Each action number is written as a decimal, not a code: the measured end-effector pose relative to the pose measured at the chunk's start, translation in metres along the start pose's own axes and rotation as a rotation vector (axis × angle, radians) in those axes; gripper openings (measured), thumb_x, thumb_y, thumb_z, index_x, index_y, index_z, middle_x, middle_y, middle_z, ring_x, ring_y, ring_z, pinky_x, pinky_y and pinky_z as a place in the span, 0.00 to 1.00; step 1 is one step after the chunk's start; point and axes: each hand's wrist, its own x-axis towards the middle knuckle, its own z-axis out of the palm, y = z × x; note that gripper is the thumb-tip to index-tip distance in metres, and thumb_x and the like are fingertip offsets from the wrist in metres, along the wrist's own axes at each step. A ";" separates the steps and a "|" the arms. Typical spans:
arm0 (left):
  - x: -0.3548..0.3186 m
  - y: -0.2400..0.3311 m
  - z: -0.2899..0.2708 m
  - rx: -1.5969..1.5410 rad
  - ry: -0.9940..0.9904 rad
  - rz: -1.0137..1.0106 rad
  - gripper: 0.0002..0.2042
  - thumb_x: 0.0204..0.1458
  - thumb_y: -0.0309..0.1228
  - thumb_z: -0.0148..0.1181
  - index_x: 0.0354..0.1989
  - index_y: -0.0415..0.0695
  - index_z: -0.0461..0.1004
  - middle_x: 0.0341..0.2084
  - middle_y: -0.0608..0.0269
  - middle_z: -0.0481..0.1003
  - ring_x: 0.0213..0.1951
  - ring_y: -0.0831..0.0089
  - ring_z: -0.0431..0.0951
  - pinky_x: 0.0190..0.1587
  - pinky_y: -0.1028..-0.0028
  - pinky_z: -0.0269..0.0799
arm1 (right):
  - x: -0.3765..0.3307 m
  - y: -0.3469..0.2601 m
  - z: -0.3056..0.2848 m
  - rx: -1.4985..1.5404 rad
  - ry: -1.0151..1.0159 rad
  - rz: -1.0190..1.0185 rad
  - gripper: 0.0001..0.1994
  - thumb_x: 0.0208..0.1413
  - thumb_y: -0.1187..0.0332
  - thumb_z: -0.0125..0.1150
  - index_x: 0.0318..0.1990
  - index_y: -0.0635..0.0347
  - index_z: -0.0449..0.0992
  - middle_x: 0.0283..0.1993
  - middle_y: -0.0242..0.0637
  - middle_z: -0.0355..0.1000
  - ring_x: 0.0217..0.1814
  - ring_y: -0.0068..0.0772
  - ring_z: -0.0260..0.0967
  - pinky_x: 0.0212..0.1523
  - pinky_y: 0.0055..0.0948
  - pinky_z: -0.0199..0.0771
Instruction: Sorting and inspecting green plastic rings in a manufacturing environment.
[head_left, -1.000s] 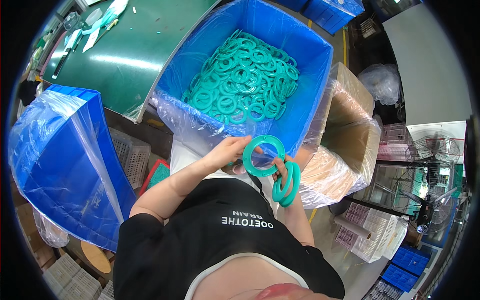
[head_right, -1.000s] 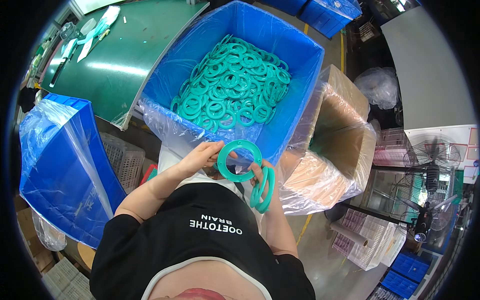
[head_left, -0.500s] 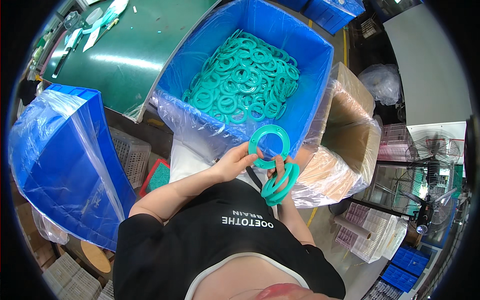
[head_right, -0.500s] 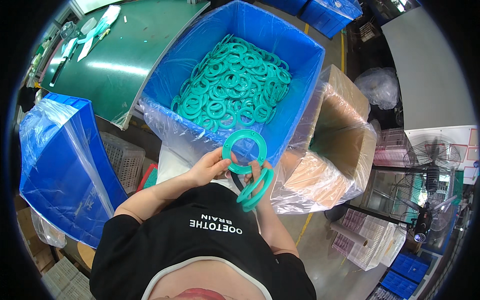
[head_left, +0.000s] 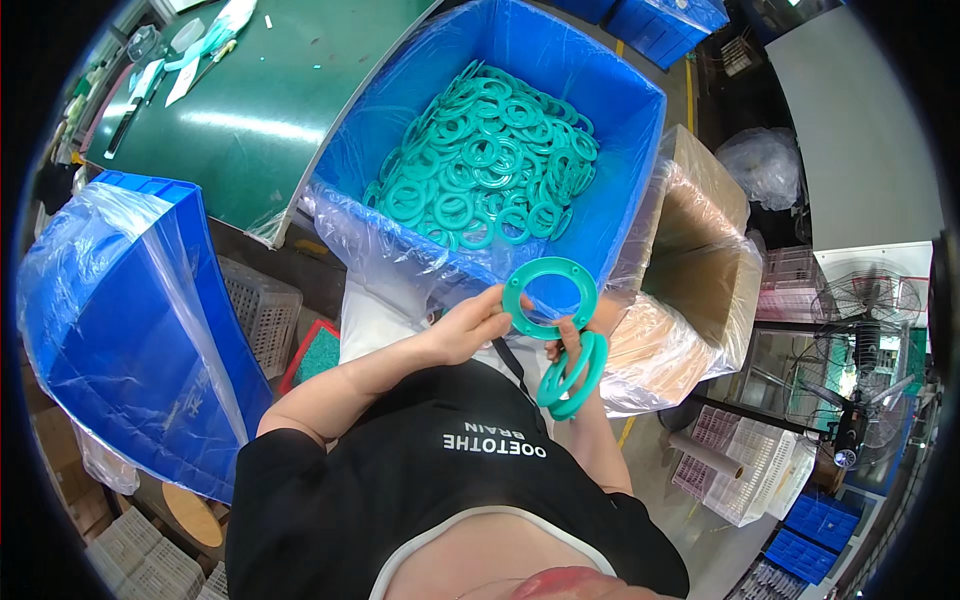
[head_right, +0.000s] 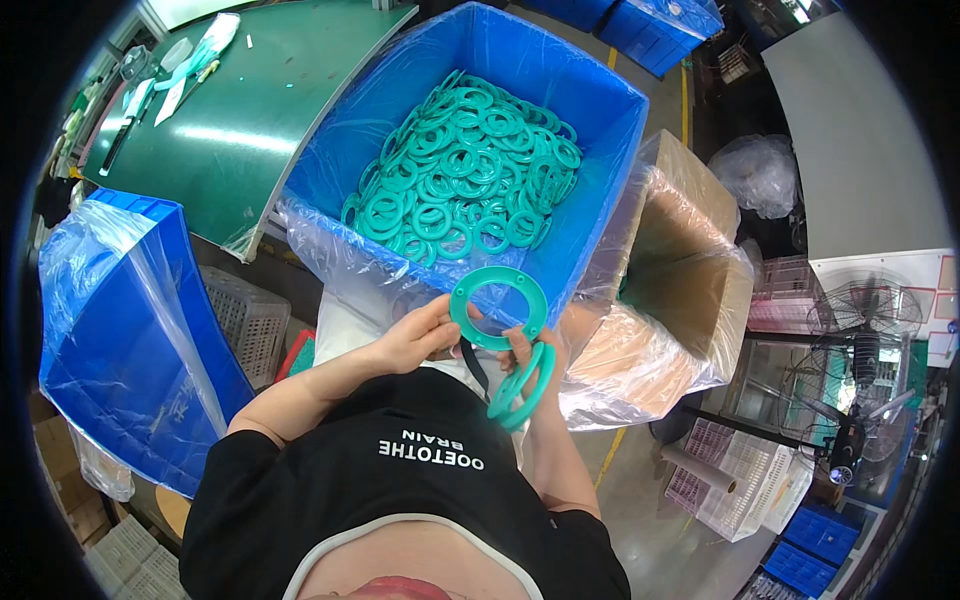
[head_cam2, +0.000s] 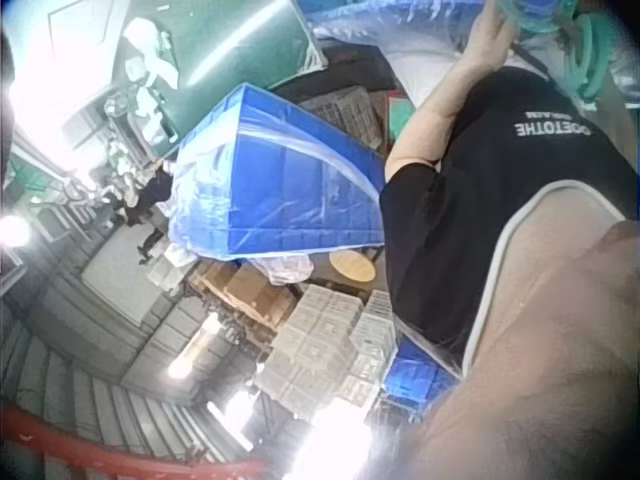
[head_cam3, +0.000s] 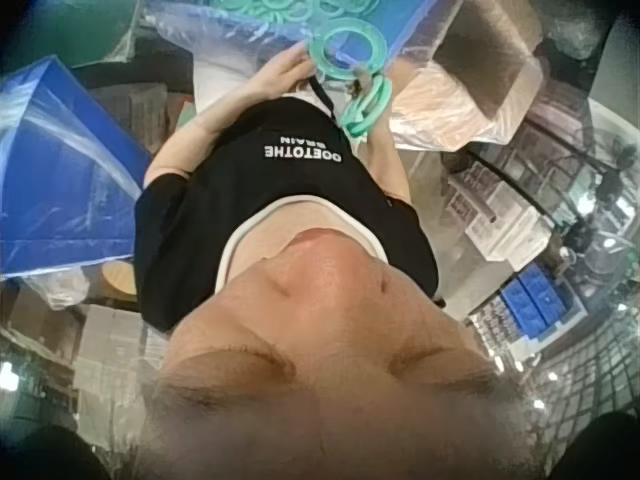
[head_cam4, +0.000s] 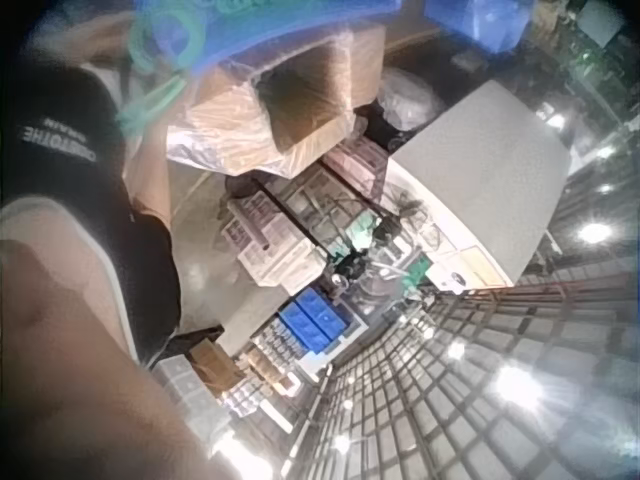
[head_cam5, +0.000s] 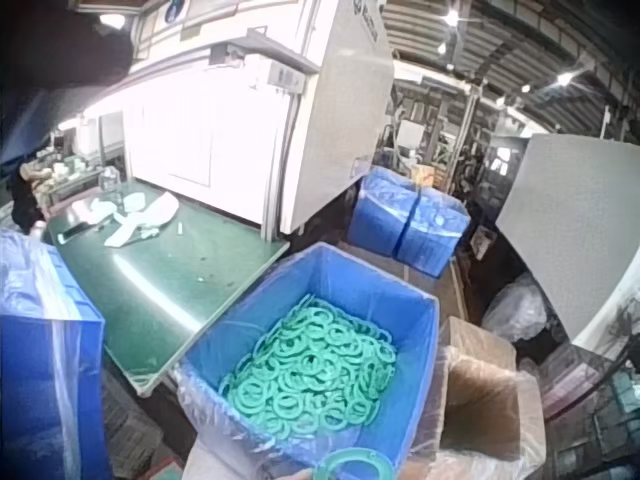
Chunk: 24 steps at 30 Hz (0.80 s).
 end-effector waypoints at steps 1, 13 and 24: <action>0.002 0.003 0.003 -0.041 -0.023 -0.008 0.11 0.60 0.26 0.43 0.50 0.40 0.63 0.23 0.64 0.67 0.25 0.78 0.66 0.30 0.74 0.63 | 0.000 -0.004 -0.004 -0.031 -0.002 -0.016 0.13 0.56 0.61 0.63 0.34 0.64 0.74 0.19 0.33 0.70 0.17 0.20 0.66 0.18 0.18 0.64; 0.006 -0.010 -0.005 -0.434 -0.029 -0.297 0.12 0.54 0.20 0.41 0.41 0.35 0.73 0.22 0.71 0.67 0.19 0.87 0.56 0.21 0.83 0.51 | 0.050 -0.011 -0.059 1.153 0.317 -0.015 0.13 0.62 0.63 0.53 0.48 0.62 0.70 0.19 0.26 0.62 0.16 0.17 0.54 0.21 0.15 0.60; 0.009 -0.007 0.018 0.123 0.025 -0.065 0.16 0.58 0.37 0.55 0.47 0.38 0.73 0.28 0.73 0.71 0.30 0.82 0.68 0.35 0.76 0.65 | 0.033 0.039 0.002 -0.042 0.098 0.014 0.12 0.48 0.82 0.47 0.39 0.66 0.74 0.27 0.38 0.73 0.25 0.28 0.72 0.28 0.25 0.73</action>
